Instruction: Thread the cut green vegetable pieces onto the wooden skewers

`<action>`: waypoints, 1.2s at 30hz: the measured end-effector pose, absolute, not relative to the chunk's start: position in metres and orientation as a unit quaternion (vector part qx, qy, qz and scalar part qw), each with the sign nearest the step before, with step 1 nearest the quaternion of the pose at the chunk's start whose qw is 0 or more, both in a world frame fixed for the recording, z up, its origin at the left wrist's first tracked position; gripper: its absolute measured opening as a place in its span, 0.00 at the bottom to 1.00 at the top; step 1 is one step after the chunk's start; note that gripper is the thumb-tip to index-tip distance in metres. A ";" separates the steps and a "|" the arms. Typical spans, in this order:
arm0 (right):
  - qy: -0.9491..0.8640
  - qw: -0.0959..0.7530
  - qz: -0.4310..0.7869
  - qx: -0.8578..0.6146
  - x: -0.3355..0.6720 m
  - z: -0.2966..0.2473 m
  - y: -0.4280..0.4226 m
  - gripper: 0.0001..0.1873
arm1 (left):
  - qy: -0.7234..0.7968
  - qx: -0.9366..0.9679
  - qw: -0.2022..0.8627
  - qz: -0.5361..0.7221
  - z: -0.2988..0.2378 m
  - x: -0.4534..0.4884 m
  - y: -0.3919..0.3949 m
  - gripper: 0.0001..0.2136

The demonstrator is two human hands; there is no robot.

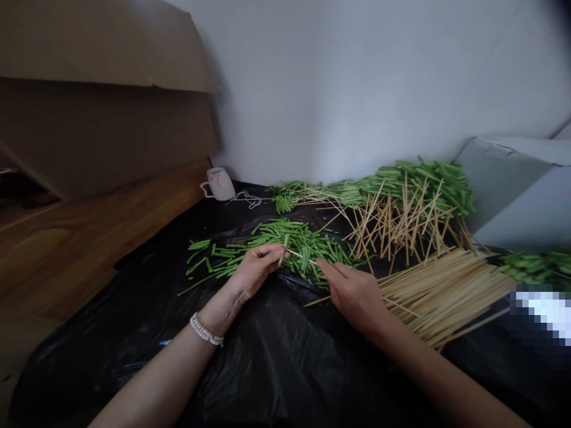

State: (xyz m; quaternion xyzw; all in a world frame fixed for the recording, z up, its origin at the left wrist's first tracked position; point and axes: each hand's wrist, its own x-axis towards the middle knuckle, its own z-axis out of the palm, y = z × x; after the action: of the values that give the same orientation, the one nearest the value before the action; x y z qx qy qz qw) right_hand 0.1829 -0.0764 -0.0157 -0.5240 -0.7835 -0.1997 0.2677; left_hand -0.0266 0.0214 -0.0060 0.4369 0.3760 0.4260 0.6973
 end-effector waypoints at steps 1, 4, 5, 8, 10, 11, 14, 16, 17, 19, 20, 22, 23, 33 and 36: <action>-0.784 0.267 -0.198 -0.524 0.183 -0.016 -0.076 0.21 | 0.376 0.436 0.698 0.426 -0.006 -0.027 0.021 0.11; -0.788 0.259 -0.189 -0.525 0.183 -0.016 -0.076 0.21 | 0.378 0.437 0.696 0.426 -0.006 -0.027 0.022 0.11; -0.789 0.257 -0.188 -0.526 0.183 -0.016 -0.076 0.21 | 0.379 0.439 0.695 0.425 -0.006 -0.027 0.022 0.11; -0.787 0.256 -0.190 -0.529 0.183 -0.016 -0.077 0.21 | 0.379 0.447 0.690 0.425 -0.007 -0.027 0.023 0.10; -0.785 0.258 -0.193 -0.530 0.182 -0.017 -0.077 0.21 | 0.380 0.451 0.687 0.425 -0.008 -0.027 0.023 0.10; -0.784 0.257 -0.194 -0.531 0.182 -0.017 -0.077 0.21 | 0.382 0.454 0.684 0.426 -0.008 -0.027 0.024 0.10; -0.784 0.253 -0.189 -0.535 0.180 -0.018 -0.078 0.21 | 0.393 0.472 0.664 0.426 -0.011 -0.027 0.024 0.11; -0.785 0.247 -0.181 -0.539 0.179 -0.018 -0.078 0.21 | 0.400 0.484 0.653 0.424 -0.012 -0.026 0.024 0.11; -0.785 0.244 -0.176 -0.541 0.179 -0.018 -0.078 0.21 | 0.400 0.487 0.652 0.422 -0.013 -0.026 0.024 0.11; -0.784 0.243 -0.166 -0.546 0.179 -0.017 -0.078 0.21 | 0.397 0.482 0.659 0.419 -0.013 -0.026 0.023 0.11; -0.784 0.245 -0.162 -0.547 0.179 -0.017 -0.078 0.21 | 0.394 0.477 0.665 0.418 -0.013 -0.026 0.023 0.11; -0.782 0.251 -0.158 -0.548 0.180 -0.017 -0.078 0.21 | 0.388 0.462 0.681 0.416 -0.012 -0.025 0.022 0.10; -0.780 0.255 -0.158 -0.549 0.180 -0.017 -0.078 0.21 | 0.384 0.454 0.689 0.415 -0.011 -0.025 0.021 0.10; -0.780 0.275 -0.145 -0.543 0.179 -0.018 -0.079 0.21 | 0.354 0.416 0.738 0.395 -0.008 -0.027 0.022 0.09; -0.781 0.275 -0.119 -0.548 0.177 -0.018 -0.079 0.21 | 0.350 0.416 0.745 0.387 -0.010 -0.028 0.023 0.08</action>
State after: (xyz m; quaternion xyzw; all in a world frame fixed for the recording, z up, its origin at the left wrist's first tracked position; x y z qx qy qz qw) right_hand 0.1772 -0.0789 -0.0176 -0.5476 -0.7814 -0.1185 0.2747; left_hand -0.0277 0.0226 -0.0099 0.4161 0.3500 0.3868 0.7448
